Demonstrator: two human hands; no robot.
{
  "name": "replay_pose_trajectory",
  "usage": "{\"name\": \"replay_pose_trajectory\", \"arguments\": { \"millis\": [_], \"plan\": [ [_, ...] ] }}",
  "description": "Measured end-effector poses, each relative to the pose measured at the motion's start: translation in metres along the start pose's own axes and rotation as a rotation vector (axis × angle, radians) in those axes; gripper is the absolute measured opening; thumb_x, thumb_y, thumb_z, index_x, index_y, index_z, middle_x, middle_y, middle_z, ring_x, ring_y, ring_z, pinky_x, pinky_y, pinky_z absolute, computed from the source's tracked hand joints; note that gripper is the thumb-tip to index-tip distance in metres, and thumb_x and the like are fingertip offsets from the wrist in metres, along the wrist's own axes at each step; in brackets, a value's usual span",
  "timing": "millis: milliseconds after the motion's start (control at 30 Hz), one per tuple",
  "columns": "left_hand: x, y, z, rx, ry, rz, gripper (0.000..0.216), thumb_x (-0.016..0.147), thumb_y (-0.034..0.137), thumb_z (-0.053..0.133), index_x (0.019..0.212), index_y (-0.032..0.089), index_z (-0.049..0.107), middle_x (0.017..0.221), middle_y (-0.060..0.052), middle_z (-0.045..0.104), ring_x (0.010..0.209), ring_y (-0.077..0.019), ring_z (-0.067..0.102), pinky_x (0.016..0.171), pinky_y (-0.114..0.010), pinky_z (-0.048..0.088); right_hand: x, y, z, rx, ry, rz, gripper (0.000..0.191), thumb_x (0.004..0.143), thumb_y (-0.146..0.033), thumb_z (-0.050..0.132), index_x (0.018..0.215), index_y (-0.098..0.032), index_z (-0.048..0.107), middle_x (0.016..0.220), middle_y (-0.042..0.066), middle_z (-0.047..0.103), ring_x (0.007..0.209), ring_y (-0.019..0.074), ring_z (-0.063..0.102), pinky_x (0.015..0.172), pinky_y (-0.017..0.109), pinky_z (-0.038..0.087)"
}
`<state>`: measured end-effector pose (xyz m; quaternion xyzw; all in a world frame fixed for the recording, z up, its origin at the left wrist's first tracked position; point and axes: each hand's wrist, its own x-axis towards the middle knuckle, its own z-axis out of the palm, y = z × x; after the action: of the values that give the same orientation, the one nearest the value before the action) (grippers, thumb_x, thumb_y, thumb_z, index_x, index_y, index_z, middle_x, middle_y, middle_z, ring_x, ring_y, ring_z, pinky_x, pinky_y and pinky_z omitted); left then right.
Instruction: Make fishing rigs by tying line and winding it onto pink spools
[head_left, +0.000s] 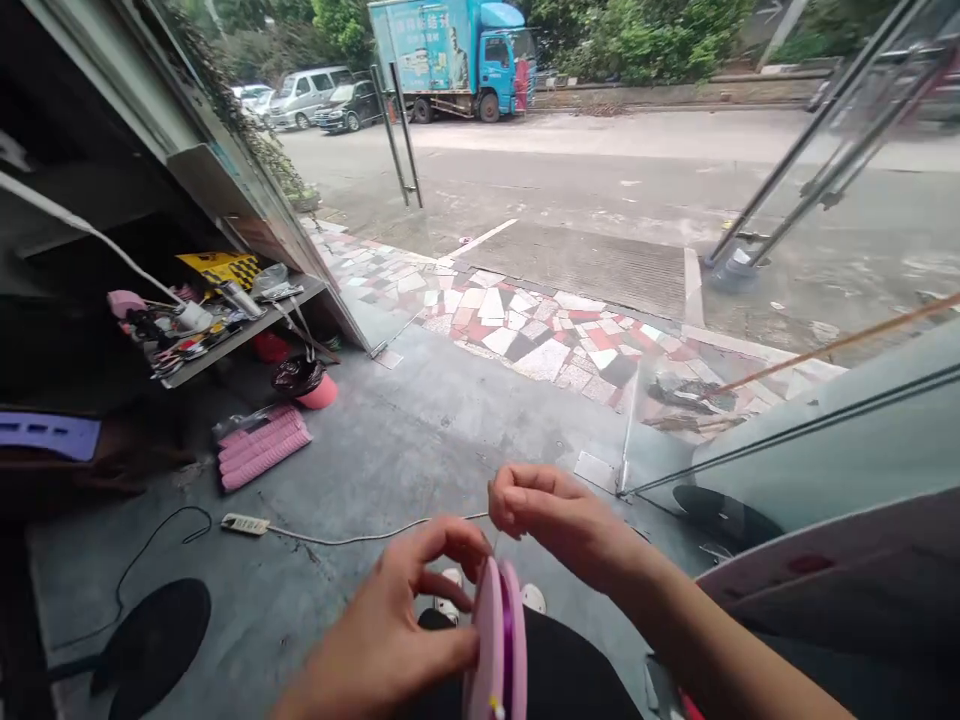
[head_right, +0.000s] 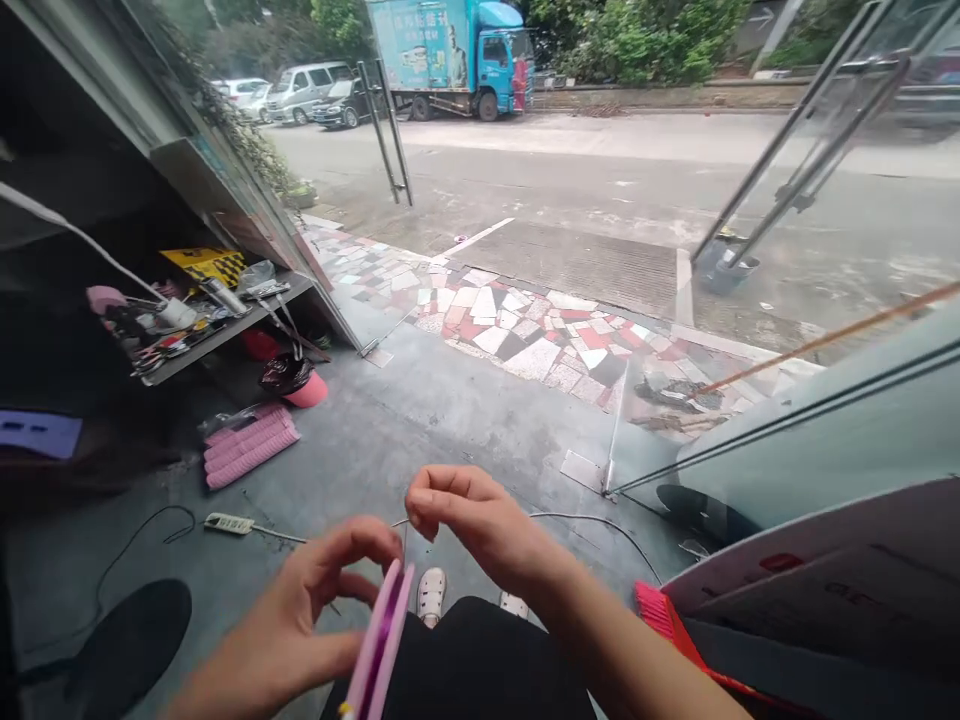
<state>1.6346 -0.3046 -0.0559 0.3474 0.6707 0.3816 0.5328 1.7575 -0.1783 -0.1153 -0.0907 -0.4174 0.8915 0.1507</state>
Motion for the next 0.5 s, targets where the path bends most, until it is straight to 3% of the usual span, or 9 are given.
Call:
{"name": "replay_pose_trajectory", "arguments": {
  "millis": [67,133,200,400,500],
  "plan": [
    [-0.011,-0.014,-0.009,0.166,0.319,0.009,0.023,0.068,0.013,0.065,0.086,0.026,0.060,0.091,0.001,0.059,0.091,-0.0181,0.055,0.077,-0.027,0.048,0.004,-0.007,0.016,-0.072,-0.066,0.008,0.024,0.080,-0.033,0.061,0.066,-0.015,0.057,0.061,-0.002,0.046,0.059,0.0092,0.038,0.058,0.023,0.031],
    [-0.022,-0.029,-0.020,0.131,0.606,0.005,0.023,0.069,0.017,0.065,0.089,0.026,0.057,0.093,0.000,0.058,0.093,-0.0190,0.055,0.076,-0.027,0.049,0.008,-0.001,0.030,-0.118,-0.148,0.081,0.021,0.078,-0.033,0.063,0.068,-0.015,0.061,0.060,-0.001,0.048,0.058,0.0095,0.040,0.056,0.023,0.030],
    [-0.034,-0.043,-0.032,-0.006,0.744,-0.017,0.027,0.067,0.021,0.068,0.090,0.024,0.055,0.092,-0.001,0.057,0.093,-0.0191,0.054,0.073,-0.026,0.048,0.016,0.015,0.042,-0.107,-0.194,0.157,0.023,0.078,-0.035,0.064,0.067,-0.015,0.062,0.058,-0.002,0.048,0.056,0.0091,0.040,0.054,0.023,0.030],
    [-0.073,-0.067,-0.070,-0.319,0.618,-0.120,0.030,0.063,0.015,0.071,0.087,0.021,0.054,0.091,-0.002,0.058,0.085,-0.0158,0.055,0.066,-0.021,0.044,0.084,0.071,0.079,0.055,-0.112,0.283,0.026,0.077,-0.038,0.062,0.065,-0.016,0.055,0.050,-0.005,0.039,0.049,0.0076,0.033,0.052,0.023,0.027],
    [-0.093,-0.079,-0.097,-0.494,0.510,-0.113,0.036,0.061,0.020,0.075,0.088,0.021,0.051,0.091,-0.003,0.062,0.066,-0.0110,0.054,0.057,-0.020,0.041,0.122,0.103,0.101,-0.102,-0.117,0.327,0.026,0.078,-0.041,0.056,0.069,-0.017,0.052,0.051,-0.006,0.039,0.049,0.0082,0.033,0.053,0.024,0.028]
  ]
}}
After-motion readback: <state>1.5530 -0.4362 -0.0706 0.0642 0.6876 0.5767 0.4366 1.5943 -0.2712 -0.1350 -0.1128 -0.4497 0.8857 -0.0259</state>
